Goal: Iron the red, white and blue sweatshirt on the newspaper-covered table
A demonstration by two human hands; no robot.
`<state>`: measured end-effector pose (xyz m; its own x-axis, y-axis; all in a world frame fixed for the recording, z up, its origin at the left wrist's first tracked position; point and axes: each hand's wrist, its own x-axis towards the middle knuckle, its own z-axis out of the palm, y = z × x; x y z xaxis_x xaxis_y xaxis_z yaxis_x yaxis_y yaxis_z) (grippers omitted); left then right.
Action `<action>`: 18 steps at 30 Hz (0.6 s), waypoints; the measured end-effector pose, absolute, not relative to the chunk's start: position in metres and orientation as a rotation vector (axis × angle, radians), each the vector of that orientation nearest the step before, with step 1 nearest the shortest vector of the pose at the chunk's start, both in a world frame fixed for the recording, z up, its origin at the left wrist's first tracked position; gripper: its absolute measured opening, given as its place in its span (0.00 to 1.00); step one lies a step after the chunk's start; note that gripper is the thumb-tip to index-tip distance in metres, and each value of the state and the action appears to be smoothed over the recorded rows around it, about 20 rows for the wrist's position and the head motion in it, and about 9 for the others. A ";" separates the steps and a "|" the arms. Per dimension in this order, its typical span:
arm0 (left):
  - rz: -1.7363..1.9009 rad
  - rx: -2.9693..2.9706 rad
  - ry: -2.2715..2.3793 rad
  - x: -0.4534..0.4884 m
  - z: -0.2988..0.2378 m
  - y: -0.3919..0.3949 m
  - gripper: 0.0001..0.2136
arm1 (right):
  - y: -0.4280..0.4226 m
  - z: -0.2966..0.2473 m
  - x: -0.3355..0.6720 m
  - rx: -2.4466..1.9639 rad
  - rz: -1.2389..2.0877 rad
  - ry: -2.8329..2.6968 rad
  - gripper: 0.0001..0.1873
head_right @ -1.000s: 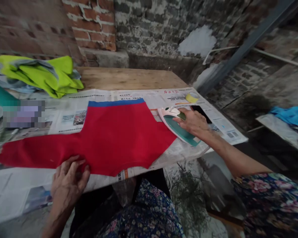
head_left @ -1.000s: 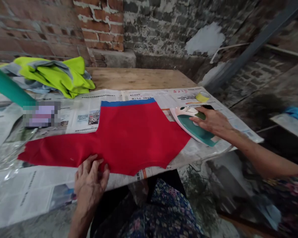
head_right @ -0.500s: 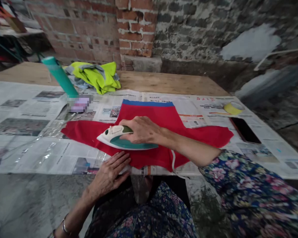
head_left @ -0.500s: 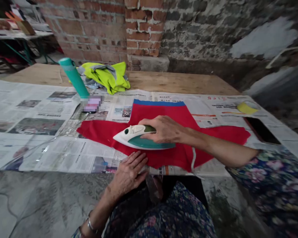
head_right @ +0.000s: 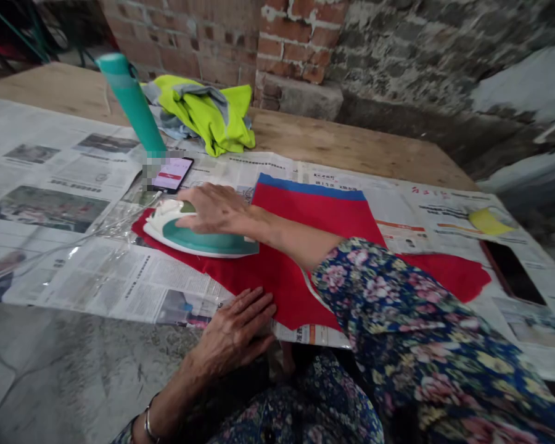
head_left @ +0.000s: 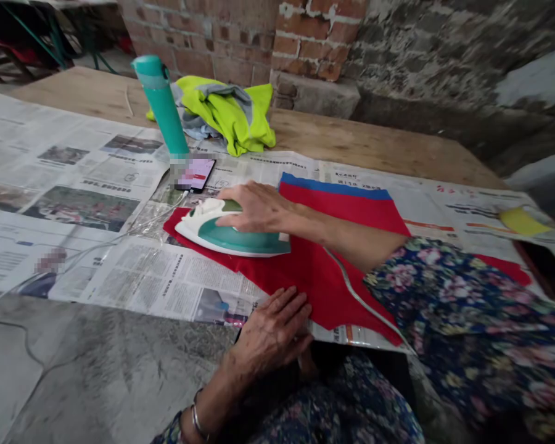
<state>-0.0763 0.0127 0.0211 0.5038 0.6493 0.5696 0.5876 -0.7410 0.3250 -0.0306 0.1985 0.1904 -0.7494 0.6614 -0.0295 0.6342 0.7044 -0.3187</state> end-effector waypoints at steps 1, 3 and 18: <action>1.062 2.643 1.089 -0.077 0.021 0.013 0.19 | 0.200 0.190 -0.040 -1.085 0.474 -2.797 0.22; 1.047 2.630 1.087 -0.078 0.021 0.013 0.19 | 0.203 0.189 -0.054 -1.123 0.469 -2.748 0.26; 2.068 1.909 1.642 -0.132 0.039 0.019 0.03 | 0.130 0.216 0.052 -1.340 0.424 -2.665 0.21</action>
<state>-0.1319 0.0191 0.0391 -0.3092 0.5149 0.7996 0.6620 -0.4871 0.5696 0.0518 0.1300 0.2157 -0.5977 0.8016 -0.0110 0.7654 0.5665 -0.3054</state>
